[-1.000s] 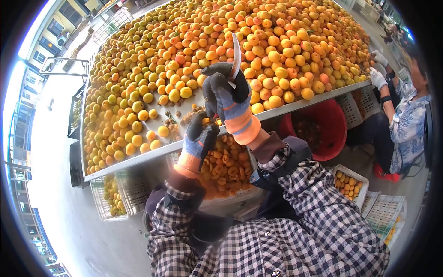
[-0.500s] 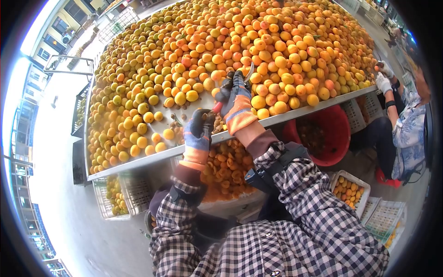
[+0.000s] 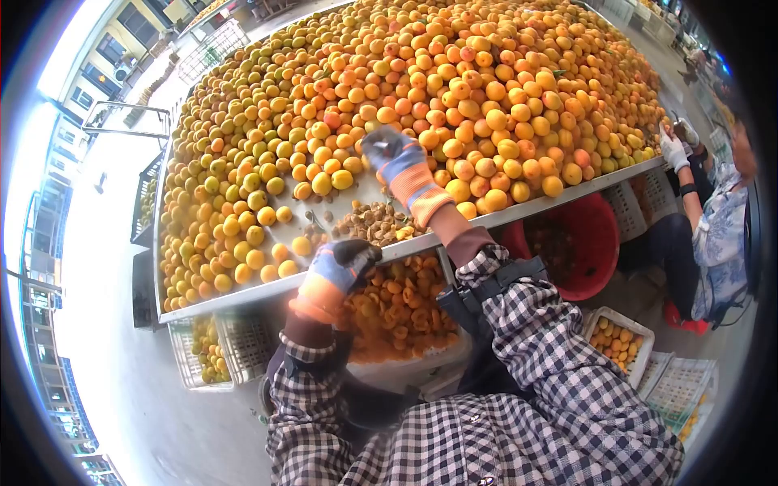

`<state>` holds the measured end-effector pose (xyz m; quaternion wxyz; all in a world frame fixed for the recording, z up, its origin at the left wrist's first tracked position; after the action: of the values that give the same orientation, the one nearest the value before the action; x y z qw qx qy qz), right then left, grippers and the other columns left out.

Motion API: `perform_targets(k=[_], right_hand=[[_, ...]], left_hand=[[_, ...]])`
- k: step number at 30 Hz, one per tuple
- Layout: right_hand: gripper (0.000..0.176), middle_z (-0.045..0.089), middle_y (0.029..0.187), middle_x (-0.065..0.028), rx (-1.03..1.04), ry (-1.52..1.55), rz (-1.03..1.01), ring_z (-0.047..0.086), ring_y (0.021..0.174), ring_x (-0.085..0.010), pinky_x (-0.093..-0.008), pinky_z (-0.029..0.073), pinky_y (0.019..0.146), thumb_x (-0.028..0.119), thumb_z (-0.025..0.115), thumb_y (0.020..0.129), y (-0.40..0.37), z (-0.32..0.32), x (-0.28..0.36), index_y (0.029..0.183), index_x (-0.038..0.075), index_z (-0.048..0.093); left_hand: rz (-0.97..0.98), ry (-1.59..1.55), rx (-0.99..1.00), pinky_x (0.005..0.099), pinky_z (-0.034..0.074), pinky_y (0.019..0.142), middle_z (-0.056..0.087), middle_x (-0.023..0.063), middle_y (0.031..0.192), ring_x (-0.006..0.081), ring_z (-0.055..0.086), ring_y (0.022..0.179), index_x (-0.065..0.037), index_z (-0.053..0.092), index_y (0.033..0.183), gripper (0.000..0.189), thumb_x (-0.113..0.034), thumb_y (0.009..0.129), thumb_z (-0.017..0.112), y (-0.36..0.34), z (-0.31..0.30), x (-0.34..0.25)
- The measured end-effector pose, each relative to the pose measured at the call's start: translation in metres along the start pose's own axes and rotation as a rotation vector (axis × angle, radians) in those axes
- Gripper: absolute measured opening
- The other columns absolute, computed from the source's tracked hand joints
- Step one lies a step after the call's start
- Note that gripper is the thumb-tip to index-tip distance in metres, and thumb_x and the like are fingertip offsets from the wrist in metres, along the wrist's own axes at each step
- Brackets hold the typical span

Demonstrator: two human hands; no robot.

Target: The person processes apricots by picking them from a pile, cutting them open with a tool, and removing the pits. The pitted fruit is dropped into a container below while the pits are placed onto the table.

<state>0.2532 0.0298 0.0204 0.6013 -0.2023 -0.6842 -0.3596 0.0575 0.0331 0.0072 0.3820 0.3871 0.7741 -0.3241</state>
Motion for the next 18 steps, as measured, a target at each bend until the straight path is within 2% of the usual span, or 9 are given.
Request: perform_targets(k=[1,4,6,9,10,13,15,17,18], right_hand=[[0.019,0.066,0.073,-0.0078,0.113,-0.312,-0.063,0.064,0.065,-0.02,-0.0331,0.05,0.06,0.025,0.069,0.084,-0.003,0.013,0.003,0.096,0.013,0.061],[0.027,0.067,0.098,-0.0147,0.364,-0.716,-0.015,0.064,0.096,-0.0314,-0.0432,0.05,0.081,0.029,0.068,0.081,-0.003,0.05,-0.004,0.103,0.014,0.062],[0.032,0.064,0.111,-0.0124,0.357,-0.898,-0.057,0.062,0.104,-0.0298,-0.0417,0.05,0.084,0.028,0.066,0.083,-0.004,0.06,-0.005,0.112,0.016,0.06],[0.031,0.058,0.123,-0.0114,0.45,-1.089,-0.01,0.059,0.111,-0.0273,-0.041,0.05,0.086,0.02,0.052,0.09,-0.002,0.081,-0.033,0.12,0.018,0.057],[0.032,0.058,0.123,-0.0107,0.463,-1.084,-0.003,0.058,0.113,-0.0267,-0.0414,0.05,0.086,0.016,0.045,0.092,-0.003,0.086,-0.035,0.121,0.019,0.056],[0.032,0.06,0.121,-0.0104,0.401,-1.022,-0.038,0.059,0.111,-0.0284,-0.0434,0.05,0.087,0.016,0.048,0.09,-0.005,0.091,-0.041,0.12,0.02,0.057],[0.033,0.06,0.119,-0.0112,0.378,-0.952,-0.083,0.059,0.11,-0.0288,-0.0427,0.049,0.088,0.021,0.057,0.087,-0.004,0.091,-0.044,0.119,0.018,0.058],[0.048,0.063,0.113,-0.0126,0.389,-0.885,-0.015,0.06,0.108,-0.0299,-0.0396,0.049,0.089,0.029,0.073,0.075,-0.008,0.081,-0.015,0.117,0.013,0.059],[0.045,0.063,0.11,-0.013,0.398,-0.817,-0.06,0.06,0.106,-0.0299,-0.0394,0.049,0.088,0.029,0.073,0.075,-0.012,0.079,-0.003,0.115,0.012,0.06]], left_hand=[[0.21,0.193,-0.021,0.0318,0.051,0.065,0.069,0.0105,0.074,0.0196,0.065,0.068,-0.002,0.07,0.096,0.021,-0.02,0.085,0.068,-0.003,0.002,-0.016],[0.239,0.148,0.037,0.0325,0.051,0.071,0.07,0.0117,0.082,0.0219,0.066,0.075,-0.001,0.07,0.097,0.019,-0.016,0.085,0.067,-0.013,0.004,-0.03],[0.249,-0.098,-0.052,0.0318,0.051,0.074,0.07,0.0131,0.089,0.0206,0.066,0.08,0.0,0.069,0.099,0.017,-0.01,0.086,0.065,-0.013,-0.009,-0.035],[0.18,-0.056,-0.153,0.03,0.05,0.075,0.07,0.0126,0.092,0.0173,0.065,0.083,0.0,0.068,0.1,0.016,-0.007,0.086,0.063,-0.009,-0.026,-0.011],[0.134,-0.151,-0.166,0.0281,0.05,0.076,0.071,0.0115,0.091,0.0151,0.065,0.084,0.0,0.068,0.099,0.015,-0.004,0.085,0.064,-0.009,-0.029,-0.005],[0.182,-0.061,-0.26,0.0258,0.052,0.071,0.071,0.0096,0.087,0.0121,0.065,0.076,0.001,0.069,0.101,0.018,-0.008,0.088,0.061,-0.006,-0.041,0.004],[0.164,-0.037,-0.284,0.0258,0.052,0.073,0.071,0.0094,0.093,0.012,0.065,0.081,0.001,0.068,0.104,0.018,-0.005,0.088,0.061,-0.003,-0.049,0.016],[0.197,-0.248,-0.498,0.0258,0.053,0.077,0.07,0.0091,0.1,0.0125,0.064,0.086,0.001,0.065,0.11,0.023,-0.001,0.088,0.061,-0.001,-0.066,0.039],[0.176,-0.295,-0.534,0.0258,0.052,0.081,0.067,0.0089,0.106,0.0144,0.064,0.091,0.001,0.06,0.119,0.031,0.0,0.088,0.062,0.001,-0.071,0.045]])
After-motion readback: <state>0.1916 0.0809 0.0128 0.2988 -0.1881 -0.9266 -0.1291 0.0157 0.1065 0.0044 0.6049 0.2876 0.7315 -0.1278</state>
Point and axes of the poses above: each hand's wrist, its own y-axis towards the middle knuckle, its own z-axis out of the palm, x = y × z, the point moved 9 cm from there along y, towards the middle knuckle
